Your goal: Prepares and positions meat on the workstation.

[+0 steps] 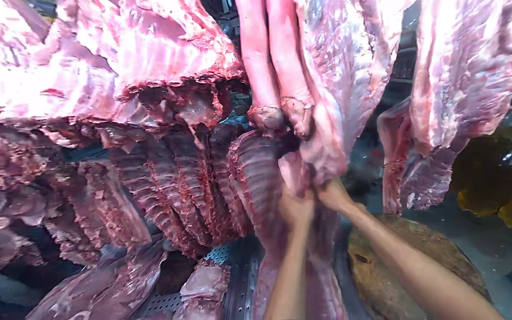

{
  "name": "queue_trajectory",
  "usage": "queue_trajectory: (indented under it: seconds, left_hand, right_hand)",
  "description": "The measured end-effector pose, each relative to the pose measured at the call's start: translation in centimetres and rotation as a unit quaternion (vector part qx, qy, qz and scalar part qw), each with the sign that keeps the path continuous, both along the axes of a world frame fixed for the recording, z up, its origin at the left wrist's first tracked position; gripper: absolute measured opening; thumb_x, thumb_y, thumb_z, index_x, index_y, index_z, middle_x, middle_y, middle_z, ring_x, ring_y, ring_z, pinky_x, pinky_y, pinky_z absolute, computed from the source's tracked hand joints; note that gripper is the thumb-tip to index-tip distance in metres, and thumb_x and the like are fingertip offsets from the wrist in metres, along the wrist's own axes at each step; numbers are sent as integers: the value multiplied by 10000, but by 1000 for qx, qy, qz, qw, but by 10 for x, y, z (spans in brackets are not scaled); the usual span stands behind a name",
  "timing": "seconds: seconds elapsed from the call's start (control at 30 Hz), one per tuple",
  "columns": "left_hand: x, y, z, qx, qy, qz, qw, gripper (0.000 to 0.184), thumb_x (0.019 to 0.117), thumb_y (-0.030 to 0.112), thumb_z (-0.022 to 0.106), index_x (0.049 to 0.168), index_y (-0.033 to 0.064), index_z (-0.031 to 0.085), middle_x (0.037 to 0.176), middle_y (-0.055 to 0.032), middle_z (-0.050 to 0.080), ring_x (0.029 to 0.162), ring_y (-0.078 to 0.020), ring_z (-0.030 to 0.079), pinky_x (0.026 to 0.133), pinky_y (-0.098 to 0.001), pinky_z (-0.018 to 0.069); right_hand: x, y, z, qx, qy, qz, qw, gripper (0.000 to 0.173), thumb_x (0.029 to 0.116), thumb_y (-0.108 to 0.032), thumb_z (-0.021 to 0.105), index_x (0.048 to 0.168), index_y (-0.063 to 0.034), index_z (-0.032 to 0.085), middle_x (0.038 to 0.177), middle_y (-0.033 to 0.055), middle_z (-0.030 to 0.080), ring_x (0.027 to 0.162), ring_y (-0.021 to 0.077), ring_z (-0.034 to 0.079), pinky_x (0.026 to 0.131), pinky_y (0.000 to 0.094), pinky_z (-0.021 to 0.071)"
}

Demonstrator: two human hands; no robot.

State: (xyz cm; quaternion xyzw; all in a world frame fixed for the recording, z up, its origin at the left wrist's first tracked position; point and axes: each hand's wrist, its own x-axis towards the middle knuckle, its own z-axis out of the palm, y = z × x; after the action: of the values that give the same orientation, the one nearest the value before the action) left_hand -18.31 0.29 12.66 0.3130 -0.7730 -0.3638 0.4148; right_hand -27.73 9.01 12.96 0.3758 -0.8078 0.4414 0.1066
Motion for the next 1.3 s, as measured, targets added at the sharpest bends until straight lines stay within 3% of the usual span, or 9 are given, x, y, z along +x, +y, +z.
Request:
queue_trajectory:
  seconds: [0.1, 0.17, 0.27, 0.43, 0.57, 0.83, 1.0, 1.13, 1.3]
  left_hand:
    - [28, -19, 1, 13, 21, 20, 999, 686, 768, 233, 798, 1376, 7, 575, 1070, -173, 732, 1017, -309, 707, 891, -556, 548]
    - [37, -32, 1, 0, 16, 25, 1000, 667, 774, 237, 789, 1360, -2, 580, 1057, -173, 733, 1006, -307, 711, 884, -553, 552]
    - [36, -43, 3, -17, -18, 17, 1000, 644, 811, 273, 772, 1365, 10, 577, 1060, -163, 736, 1011, -307, 712, 890, -546, 553]
    - [28, -45, 4, -26, -68, 5, 997, 665, 803, 354, 770, 1363, 47, 585, 1048, -135, 741, 993, -285, 720, 874, -525, 564]
    - [15, -43, -6, -22, -58, -9, 998, 674, 804, 349, 771, 1361, 24, 574, 1057, -146, 736, 1007, -288, 715, 885, -526, 565]
    - [-15, -27, -16, -22, -50, -29, 998, 736, 843, 305, 783, 1436, -20, 494, 1136, -177, 720, 1063, -299, 703, 946, -515, 551]
    - [-13, -23, -30, -39, -28, -45, 998, 839, 840, 340, 832, 1474, -29, 425, 1284, -224, 649, 1197, -312, 645, 1047, -490, 509]
    - [3, -27, -70, -21, -57, -53, 997, 954, 782, 361, 890, 1508, 4, 386, 1399, -240, 578, 1299, -334, 577, 1096, -493, 468]
    - [33, -15, -133, 34, -52, -72, 995, 971, 783, 313, 883, 1522, -45, 364, 1496, -281, 469, 1394, -347, 481, 1152, -461, 423]
  right_hand:
    - [24, -28, 5, -16, 40, 49, 998, 658, 1030, -229, 489, 1647, -164, 267, 1679, 137, 293, 1540, 281, 309, 1256, 487, 267]
    - [34, -42, 6, -29, 46, 51, 997, 715, 1009, -213, 504, 1662, -221, 214, 1724, 121, 157, 1563, 331, 236, 1248, 608, 172]
    - [36, -51, 2, -45, 51, 22, 997, 752, 983, -214, 562, 1659, -243, 233, 1734, 115, 106, 1545, 378, 256, 1203, 661, 203]
    - [35, -46, -16, -53, 64, 9, 996, 784, 948, -156, 552, 1659, -201, 226, 1729, 127, 118, 1561, 378, 219, 1231, 636, 191]
    - [31, -31, -32, -67, 46, 34, 996, 746, 928, -117, 573, 1629, -165, 324, 1718, 168, 139, 1571, 342, 208, 1267, 494, 258]
    - [24, 66, -100, -74, -43, 10, 996, 556, 947, -108, 574, 1499, -87, 514, 1638, 200, 334, 1488, 303, 393, 1173, 445, 424]
    - [30, 151, -158, -73, -155, -26, 985, 517, 972, -70, 557, 1486, -78, 514, 1574, 182, 423, 1244, 255, 627, 968, 369, 586]
    - [51, 206, -185, -46, -229, -77, 969, 489, 1004, -89, 533, 1492, -85, 502, 1522, 172, 486, 1143, 224, 673, 938, 351, 588]
    - [76, 211, -199, -18, -318, -59, 946, 521, 1007, -57, 554, 1517, -47, 447, 1521, 168, 504, 1235, 228, 639, 997, 366, 564]
